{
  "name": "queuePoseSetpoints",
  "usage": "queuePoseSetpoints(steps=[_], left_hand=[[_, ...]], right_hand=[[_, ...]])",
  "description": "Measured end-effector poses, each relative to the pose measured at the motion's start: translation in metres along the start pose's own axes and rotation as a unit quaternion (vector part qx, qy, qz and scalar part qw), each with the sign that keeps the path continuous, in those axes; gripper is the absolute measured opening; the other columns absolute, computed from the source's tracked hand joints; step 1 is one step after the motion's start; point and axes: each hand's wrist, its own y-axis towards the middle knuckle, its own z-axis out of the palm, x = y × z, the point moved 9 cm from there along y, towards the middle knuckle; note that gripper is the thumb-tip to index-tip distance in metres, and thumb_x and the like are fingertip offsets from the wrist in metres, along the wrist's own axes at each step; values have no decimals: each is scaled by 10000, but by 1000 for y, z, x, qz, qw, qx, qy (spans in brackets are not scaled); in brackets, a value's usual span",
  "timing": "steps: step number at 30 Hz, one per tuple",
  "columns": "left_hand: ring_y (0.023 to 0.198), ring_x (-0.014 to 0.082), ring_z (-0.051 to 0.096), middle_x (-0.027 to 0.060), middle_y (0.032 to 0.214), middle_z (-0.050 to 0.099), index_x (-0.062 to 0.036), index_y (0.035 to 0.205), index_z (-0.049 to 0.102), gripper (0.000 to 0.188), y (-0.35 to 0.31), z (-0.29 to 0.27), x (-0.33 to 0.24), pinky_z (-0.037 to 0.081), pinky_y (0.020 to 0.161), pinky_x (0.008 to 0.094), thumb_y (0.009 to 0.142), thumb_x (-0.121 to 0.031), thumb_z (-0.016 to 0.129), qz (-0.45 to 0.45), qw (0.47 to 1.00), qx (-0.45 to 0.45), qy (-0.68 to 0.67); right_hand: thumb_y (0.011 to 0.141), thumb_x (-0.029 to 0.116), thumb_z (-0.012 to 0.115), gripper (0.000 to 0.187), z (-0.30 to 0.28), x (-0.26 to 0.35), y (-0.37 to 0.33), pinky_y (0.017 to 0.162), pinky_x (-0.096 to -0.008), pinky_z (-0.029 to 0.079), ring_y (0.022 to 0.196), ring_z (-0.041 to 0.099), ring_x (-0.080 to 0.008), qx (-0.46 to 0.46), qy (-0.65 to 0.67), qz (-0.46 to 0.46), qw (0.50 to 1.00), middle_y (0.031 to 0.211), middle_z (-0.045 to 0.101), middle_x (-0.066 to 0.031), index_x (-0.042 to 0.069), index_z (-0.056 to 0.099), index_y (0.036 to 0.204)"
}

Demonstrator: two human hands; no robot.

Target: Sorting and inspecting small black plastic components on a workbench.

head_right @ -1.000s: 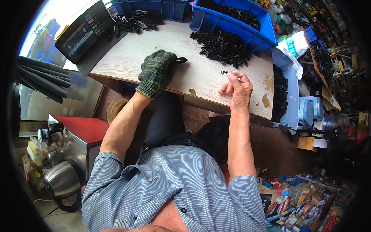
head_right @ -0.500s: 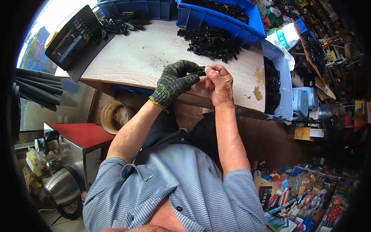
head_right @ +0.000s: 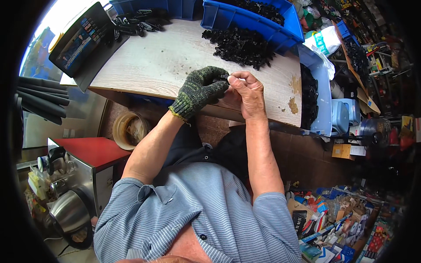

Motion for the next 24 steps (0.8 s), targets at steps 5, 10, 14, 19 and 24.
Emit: queuePoseSetpoints(steps=[5, 10, 14, 19, 24], left_hand=[[589, 135, 653, 85, 732, 684, -14, 942, 687, 271, 4, 0, 4, 513, 536, 296, 926, -285, 673, -33, 999, -40, -6], [607, 109, 643, 66, 775, 686, -19, 994, 674, 268, 3, -4, 7, 511, 525, 267, 939, -280, 680, -42, 999, -30, -13], [644, 118, 655, 64, 813, 694, -6, 992, 668, 255, -2, -12, 8, 524, 537, 265, 918, -246, 707, -6, 995, -70, -67], [634, 115, 647, 61, 802, 687, -10, 997, 668, 209, -6, -7, 6, 518, 535, 263, 925, -205, 690, -9, 995, -58, -76], [659, 114, 642, 59, 825, 677, -15, 1067, 650, 198, -3, 1, 8, 515, 558, 259, 950, -174, 658, -1, 997, -22, -80]], right_hand=[[886, 142, 756, 180, -3, 0, 0, 571, -230, 535, 653, 672, -100, -2, 7, 6, 1000, 846, 717, -25, 95, 668, 1036], [905, 237, 738, 188, 4, 6, 1, 548, -239, 538, 528, 577, -84, -34, -66, 9, 997, 702, 641, -10, 83, 636, 939], [913, 364, 706, 333, 20, 2, -1, 429, -258, 462, 391, 412, -74, -5, -106, 90, 990, 496, 465, 12, 118, 544, 758], [877, 404, 747, 407, 15, 1, -4, 469, -269, 523, 430, 489, -85, 22, -123, 45, 991, 502, 495, 4, 109, 541, 686], [886, 386, 740, 403, 9, 4, -7, 464, -247, 450, 468, 536, -92, 8, -103, -4, 995, 553, 575, -16, 113, 534, 674]])
